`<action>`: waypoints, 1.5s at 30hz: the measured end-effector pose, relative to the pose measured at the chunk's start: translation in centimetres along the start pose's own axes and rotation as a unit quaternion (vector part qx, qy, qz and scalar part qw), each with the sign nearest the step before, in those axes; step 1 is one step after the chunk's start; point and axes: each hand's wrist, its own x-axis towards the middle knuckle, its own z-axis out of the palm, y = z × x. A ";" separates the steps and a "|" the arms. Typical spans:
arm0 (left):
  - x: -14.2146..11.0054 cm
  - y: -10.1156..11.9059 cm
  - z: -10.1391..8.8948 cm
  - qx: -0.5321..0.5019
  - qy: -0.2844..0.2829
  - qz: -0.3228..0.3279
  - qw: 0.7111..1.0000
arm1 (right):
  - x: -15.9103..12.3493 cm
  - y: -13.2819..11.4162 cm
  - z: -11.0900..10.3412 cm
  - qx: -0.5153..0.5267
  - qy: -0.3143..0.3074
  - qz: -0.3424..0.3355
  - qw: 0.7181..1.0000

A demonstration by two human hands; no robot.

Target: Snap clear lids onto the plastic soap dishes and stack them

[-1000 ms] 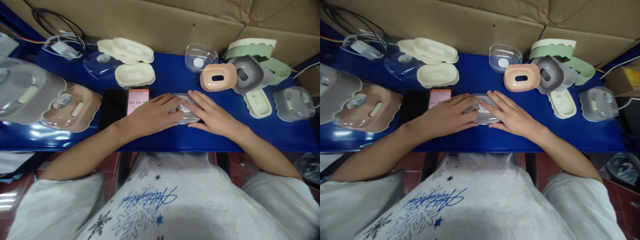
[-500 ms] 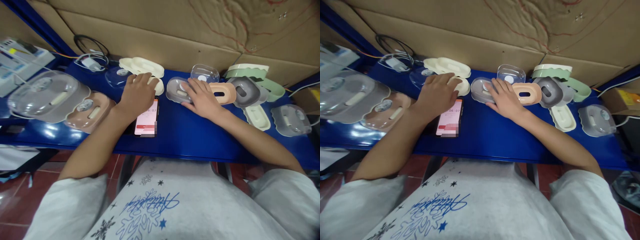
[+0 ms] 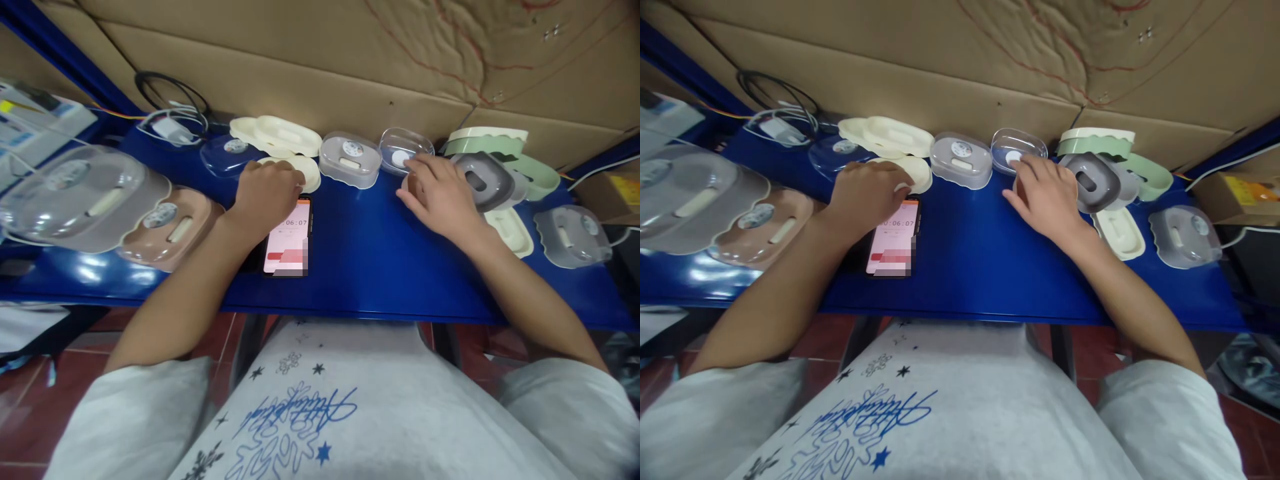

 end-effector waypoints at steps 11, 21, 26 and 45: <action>0.1 -0.6 0.5 0.012 0.031 0.030 0.999 | -3.9 -0.7 0.4 0.092 0.000 -0.027 0.995; -0.2 3.0 -3.3 0.009 -0.099 -0.021 0.995 | -3.5 -1.3 -3.2 0.607 0.049 0.252 0.752; -1.0 3.4 -2.9 0.004 -0.046 0.032 0.998 | -5.0 3.4 -4.2 0.408 -0.194 0.199 0.870; -5.6 10.0 -0.2 -0.038 0.011 0.330 0.943 | -8.9 0.1 -5.7 0.230 -0.252 -0.127 0.931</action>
